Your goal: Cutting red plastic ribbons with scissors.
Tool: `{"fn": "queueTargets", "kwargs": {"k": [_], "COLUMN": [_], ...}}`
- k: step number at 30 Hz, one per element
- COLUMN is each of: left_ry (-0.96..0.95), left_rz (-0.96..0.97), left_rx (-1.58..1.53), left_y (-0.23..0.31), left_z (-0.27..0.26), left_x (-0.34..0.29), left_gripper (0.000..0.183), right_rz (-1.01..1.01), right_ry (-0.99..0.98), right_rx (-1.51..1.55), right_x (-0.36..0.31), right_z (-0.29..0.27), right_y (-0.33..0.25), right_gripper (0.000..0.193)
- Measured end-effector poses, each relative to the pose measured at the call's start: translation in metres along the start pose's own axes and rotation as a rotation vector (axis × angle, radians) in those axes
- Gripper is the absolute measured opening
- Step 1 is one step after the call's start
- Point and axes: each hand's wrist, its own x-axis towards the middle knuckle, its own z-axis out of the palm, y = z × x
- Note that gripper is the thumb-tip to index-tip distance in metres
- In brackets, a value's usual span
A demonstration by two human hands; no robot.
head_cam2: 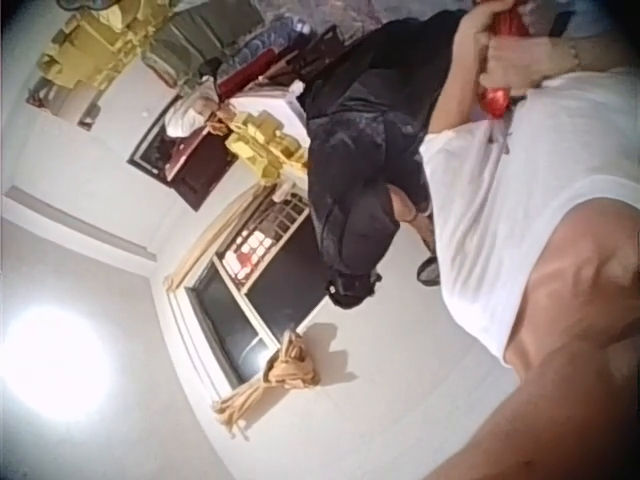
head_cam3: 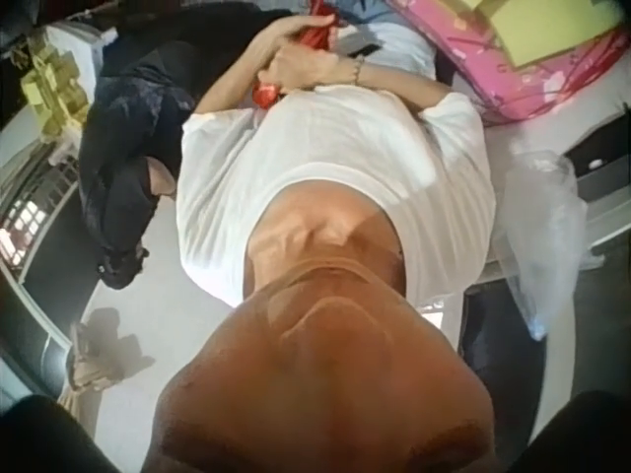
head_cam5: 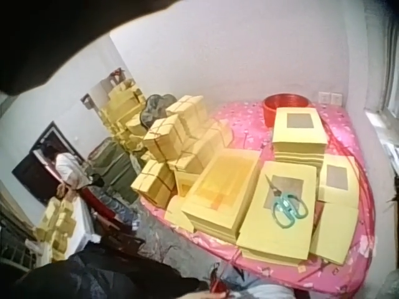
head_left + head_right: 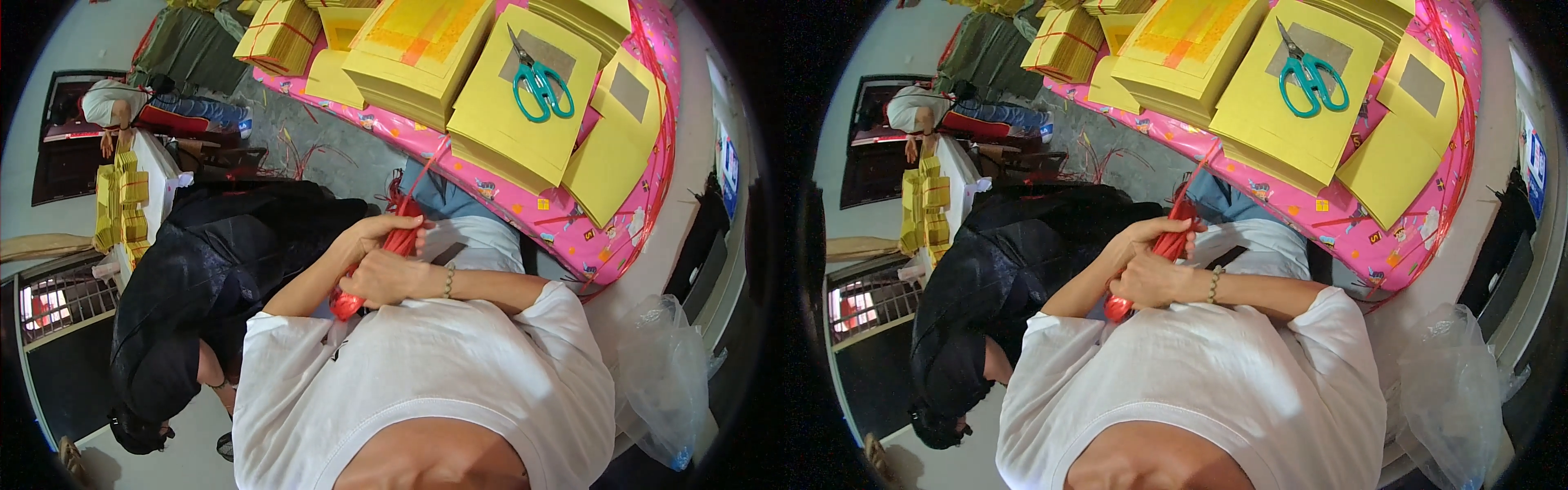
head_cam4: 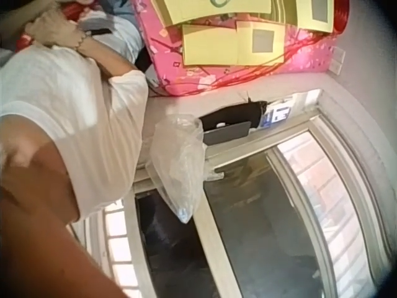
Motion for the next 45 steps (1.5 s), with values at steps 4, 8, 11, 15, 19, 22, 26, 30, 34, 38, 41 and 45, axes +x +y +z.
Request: {"fn": "queueTargets", "kwargs": {"k": [4,8,11,15,19,22,26,30,34,38,41,45], "left_ry": [-0.004,0.031,0.068,-0.024,-0.019,0.157,0.280,0.230,0.361,0.330,0.346,0.447], "left_rz": [0.118,0.252,0.317,0.288,0.279,0.359,0.383,0.403,0.484,0.488,0.553,0.711], "left_rx": [-0.093,-0.281,-0.319,-0.423,-0.269,-0.021,0.006,0.072,0.290,0.311,0.411,0.476], "left_y": [0.030,0.070,0.093,0.111,0.105,0.092,0.083,0.075,0.047,0.001,-0.029,-0.060], "left_z": [-0.030,-0.059,-0.057,-0.034,-0.025,-0.031,-0.038,-0.019,0.023,0.061,0.077,0.084], "left_x": [0.022,0.023,0.009,-0.005,-0.019,-0.034,-0.056,-0.076,-0.092,-0.102,-0.107,-0.118], "left_gripper": [0.026,0.018,0.016,0.014,0.017,0.013,0.017,0.013,0.011,0.017,0.013,0.012], "right_rz": [-0.070,-0.052,-0.002,-0.038,-0.003,0.020,0.046,0.517,0.987,0.448,0.547,0.474], "right_ry": [-0.060,-0.081,-0.097,-0.073,-0.182,-0.246,-0.156,0.223,0.395,0.418,0.495,0.575], "right_rx": [-0.010,-0.027,-0.060,-0.051,0.012,0.201,0.882,1.066,1.210,2.084,2.199,2.129], "right_x": [0.012,0.011,0.006,0.004,0.000,-0.012,-0.019,-0.004,-0.004,0.015,0.032,0.044], "right_z": [0.015,0.015,0.011,0.016,0.012,-0.012,-0.056,-0.059,-0.043,-0.047,-0.058,-0.083], "right_y": [-0.016,-0.014,-0.006,-0.005,-0.005,0.001,0.031,0.060,0.065,0.067,0.057,0.035], "right_gripper": [0.020,0.020,0.016,0.018,0.023,0.027,0.033,0.038,0.047,0.050,0.042,0.028]}}
